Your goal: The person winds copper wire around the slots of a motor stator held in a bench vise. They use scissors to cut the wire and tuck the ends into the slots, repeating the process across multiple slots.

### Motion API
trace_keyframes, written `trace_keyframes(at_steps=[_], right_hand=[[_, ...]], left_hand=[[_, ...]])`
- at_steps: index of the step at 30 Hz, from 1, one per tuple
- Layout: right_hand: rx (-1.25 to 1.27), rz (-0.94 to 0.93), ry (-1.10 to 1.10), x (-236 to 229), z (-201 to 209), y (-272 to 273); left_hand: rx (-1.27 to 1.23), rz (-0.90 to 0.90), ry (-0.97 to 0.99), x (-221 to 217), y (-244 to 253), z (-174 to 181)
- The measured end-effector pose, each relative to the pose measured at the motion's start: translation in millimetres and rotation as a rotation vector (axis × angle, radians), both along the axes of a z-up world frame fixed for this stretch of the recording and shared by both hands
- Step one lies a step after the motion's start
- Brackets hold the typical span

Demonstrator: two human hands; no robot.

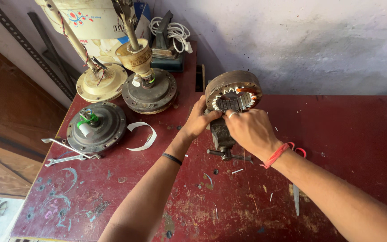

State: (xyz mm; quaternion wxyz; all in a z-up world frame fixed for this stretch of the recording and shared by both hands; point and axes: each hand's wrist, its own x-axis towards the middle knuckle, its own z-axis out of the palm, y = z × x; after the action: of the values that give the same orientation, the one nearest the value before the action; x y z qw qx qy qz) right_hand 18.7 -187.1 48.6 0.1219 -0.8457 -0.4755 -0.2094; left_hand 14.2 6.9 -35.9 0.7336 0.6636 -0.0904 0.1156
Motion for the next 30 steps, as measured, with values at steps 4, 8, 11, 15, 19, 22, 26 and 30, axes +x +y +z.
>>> trace_keyframes(at_steps=[4, 8, 11, 15, 19, 22, 26, 30], right_hand=[[0.389, -0.037, 0.16, -5.5, -7.1, -16.6], [0.905, -0.054, 0.405, 11.1, -20.4, -34.9], [1.103, 0.075, 0.766, 31.2, -29.8, -38.9], [1.032, 0.308, 1.03, 44.6, -37.4, -23.9], [1.008, 0.311, 1.224, 46.6, -35.5, -13.5], [0.974, 0.371, 1.298, 52.2, -32.3, -15.9], [0.96, 0.388, 1.297, 61.6, -37.8, -18.3], [1.045, 0.432, 1.345, 64.8, -51.5, -18.4]], left_hand=[[0.018, 0.005, -0.027, -7.4, -4.1, 12.7], [0.167, 0.068, -0.044, -14.0, -7.1, 27.0], [0.169, 0.068, -0.044, -16.7, -8.5, 31.6], [0.172, 0.078, -0.038, -15.3, -9.8, 31.5], [0.144, 0.089, -0.017, -12.9, -9.7, 27.0], [0.13, 0.084, -0.037, -12.0, -8.9, 22.4], [-0.055, 0.04, -0.044, -11.0, -14.8, 15.3], [-0.037, 0.031, -0.088, -9.4, -13.3, 9.8]])
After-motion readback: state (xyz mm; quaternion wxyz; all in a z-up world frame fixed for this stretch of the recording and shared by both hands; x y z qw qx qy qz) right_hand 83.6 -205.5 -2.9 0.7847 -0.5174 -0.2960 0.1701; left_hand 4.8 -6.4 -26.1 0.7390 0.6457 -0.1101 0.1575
